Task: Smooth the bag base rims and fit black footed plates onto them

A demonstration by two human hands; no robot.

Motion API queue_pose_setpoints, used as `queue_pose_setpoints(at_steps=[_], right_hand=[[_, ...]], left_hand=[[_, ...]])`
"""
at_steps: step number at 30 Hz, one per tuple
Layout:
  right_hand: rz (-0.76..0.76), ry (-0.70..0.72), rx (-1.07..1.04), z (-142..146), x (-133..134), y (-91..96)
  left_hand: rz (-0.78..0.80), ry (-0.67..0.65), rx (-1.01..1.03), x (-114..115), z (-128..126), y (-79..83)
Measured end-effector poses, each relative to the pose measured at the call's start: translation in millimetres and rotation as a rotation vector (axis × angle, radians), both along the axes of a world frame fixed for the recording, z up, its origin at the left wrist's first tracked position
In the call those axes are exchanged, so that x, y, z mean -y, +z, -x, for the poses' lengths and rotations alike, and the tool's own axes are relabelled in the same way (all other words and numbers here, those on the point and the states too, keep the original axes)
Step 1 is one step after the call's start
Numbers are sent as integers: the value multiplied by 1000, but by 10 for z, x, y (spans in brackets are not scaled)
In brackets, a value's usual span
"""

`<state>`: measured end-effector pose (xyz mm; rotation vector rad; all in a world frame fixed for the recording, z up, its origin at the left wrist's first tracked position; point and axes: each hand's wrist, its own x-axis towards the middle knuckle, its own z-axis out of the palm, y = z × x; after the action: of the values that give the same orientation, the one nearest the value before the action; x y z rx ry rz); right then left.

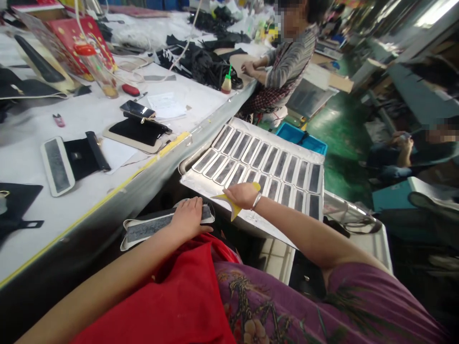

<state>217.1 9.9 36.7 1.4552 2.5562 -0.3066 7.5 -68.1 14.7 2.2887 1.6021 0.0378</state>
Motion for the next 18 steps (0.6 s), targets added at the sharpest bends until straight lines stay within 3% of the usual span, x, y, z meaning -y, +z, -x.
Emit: queue_pose_setpoints(at_steps=[4, 7, 13, 18], right_hand=[[-29, -65, -99, 35, 473, -253], [-43, -124, -167, 144, 656, -352], [-77, -128, -129, 380, 741, -373], [-75, -238, -54, 556, 707, -300]], left_hand=[[-190, 15, -15, 104, -51, -126], [-276, -18, -10, 180, -11, -167], [-350, -65, 40, 206, 31, -230], [-391, -77, 54, 161, 89, -285]])
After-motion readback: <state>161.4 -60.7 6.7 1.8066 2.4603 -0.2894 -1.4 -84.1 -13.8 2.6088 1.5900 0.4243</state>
